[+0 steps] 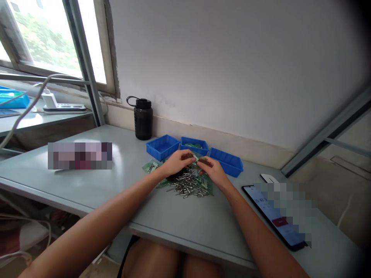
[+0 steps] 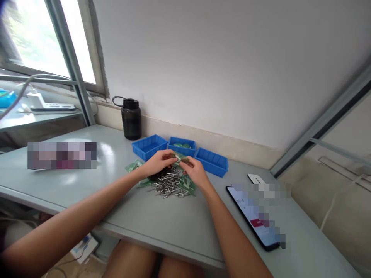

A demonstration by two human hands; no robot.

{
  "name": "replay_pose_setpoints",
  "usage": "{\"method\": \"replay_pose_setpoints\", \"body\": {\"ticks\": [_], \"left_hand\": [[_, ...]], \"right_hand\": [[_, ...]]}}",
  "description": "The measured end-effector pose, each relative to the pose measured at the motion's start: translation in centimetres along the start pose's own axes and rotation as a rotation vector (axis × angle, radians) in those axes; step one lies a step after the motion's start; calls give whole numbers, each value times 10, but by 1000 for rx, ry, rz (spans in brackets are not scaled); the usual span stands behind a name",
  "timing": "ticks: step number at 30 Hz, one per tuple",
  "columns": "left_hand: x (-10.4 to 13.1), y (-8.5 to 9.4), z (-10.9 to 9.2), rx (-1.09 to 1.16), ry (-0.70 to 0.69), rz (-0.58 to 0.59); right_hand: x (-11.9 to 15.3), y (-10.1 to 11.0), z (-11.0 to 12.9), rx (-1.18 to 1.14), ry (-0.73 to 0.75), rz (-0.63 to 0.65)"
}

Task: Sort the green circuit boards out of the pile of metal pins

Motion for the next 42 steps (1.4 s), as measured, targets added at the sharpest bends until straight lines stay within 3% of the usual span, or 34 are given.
{"method": "replay_pose_setpoints", "body": {"ticks": [6, 11, 16, 23, 29, 42], "left_hand": [[2, 3, -4, -104, -18, 25], [1, 4, -2, -115, -11, 37], [2, 5, -3, -82, 10, 8], [3, 0, -6, 61, 44, 102], [0, 5, -3, 61, 41, -19], [-4, 10, 3, 68, -25, -132]], "right_hand": [[2, -3, 10, 93, 72, 44], [4, -5, 17, 176, 171, -17], [2, -4, 13, -12, 97, 12], [0, 2, 9, -86, 47, -153], [-1, 3, 6, -107, 35, -192], [-1, -1, 6, -101, 52, -73]]}}
Point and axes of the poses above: each hand's wrist, its own x-axis away from the middle knuckle, its own y-axis out of the back of the hand, z = x × y, the point moved 4 cm from there along -x, towards the middle knuckle, and after that the axes turned 11 degrees about y, right-handed, at the moved point
